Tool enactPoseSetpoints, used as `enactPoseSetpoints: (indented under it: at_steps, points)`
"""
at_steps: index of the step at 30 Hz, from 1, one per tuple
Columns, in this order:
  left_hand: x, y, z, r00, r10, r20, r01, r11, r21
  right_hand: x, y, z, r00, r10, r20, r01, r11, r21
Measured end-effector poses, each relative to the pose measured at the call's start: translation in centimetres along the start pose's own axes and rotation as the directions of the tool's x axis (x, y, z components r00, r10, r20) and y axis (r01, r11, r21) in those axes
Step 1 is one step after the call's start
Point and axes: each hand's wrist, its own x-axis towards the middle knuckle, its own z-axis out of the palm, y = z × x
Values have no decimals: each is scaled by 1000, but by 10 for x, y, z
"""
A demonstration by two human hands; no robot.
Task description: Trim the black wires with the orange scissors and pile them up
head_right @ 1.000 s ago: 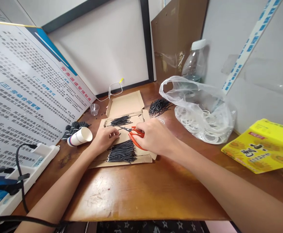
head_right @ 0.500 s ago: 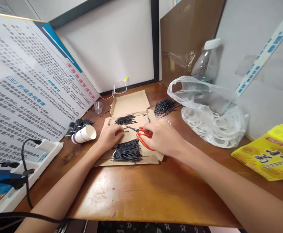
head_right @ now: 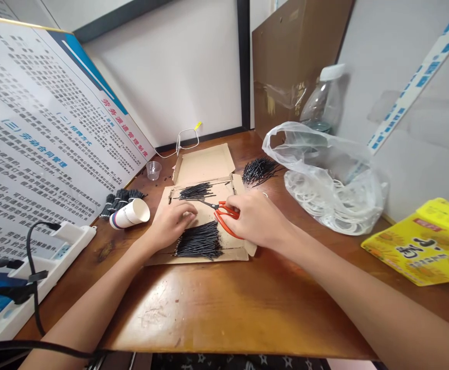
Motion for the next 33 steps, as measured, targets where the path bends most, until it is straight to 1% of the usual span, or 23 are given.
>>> enactPoseSetpoints:
  at_steps: [2,4,5,8,11,13,15,17,20,22,25,27,29,33]
  points:
    - [-1,9,-6,994,20,111,-13,998,-63,0,-1,-1,1000,1,3,-1,1000,0]
    - [-2,16,-9,983,23,183,-7,996,-90,0,-1,-1,1000,9,9,-9,1000,4]
    - [-2,19,-8,981,14,193,4,996,-90,0,-2,-1,1000,12,10,-12,1000,3]
    - [-3,24,-5,984,-23,179,36,997,-69,0,-3,-1,1000,12,16,-12,1000,-8]
    - [-6,28,-1,983,-21,182,19,1000,11,1,-3,-1,999,27,26,-27,1000,-15]
    - [-7,30,0,988,-23,152,10,997,80,1,-3,-1,999,36,30,-35,999,-17]
    - [-8,32,0,995,-46,88,39,996,85,2,-2,-1,999,31,26,-30,999,-14]
    - [-7,32,-1,995,-94,12,94,996,8,1,-3,-2,1000,13,11,-14,1000,11]
    - [-4,33,-6,984,-160,-78,144,973,-182,0,-5,-4,1000,-9,-13,9,997,75]
    - [-3,33,-10,976,-176,-127,133,949,-287,0,-6,-4,1000,-10,-19,12,995,98]
    - [-3,34,-14,969,-152,-193,79,936,-342,0,-7,-5,1000,-12,-26,15,994,106]
    - [-4,35,-15,966,-127,-223,43,937,-346,1,-8,-5,999,-20,-31,23,994,111]
    - [-4,36,-16,963,-130,-238,36,931,-362,1,-8,-5,999,-26,-37,30,993,115]
    - [-4,39,-14,950,-202,-237,86,902,-423,0,-8,-5,999,-43,-26,46,992,117]
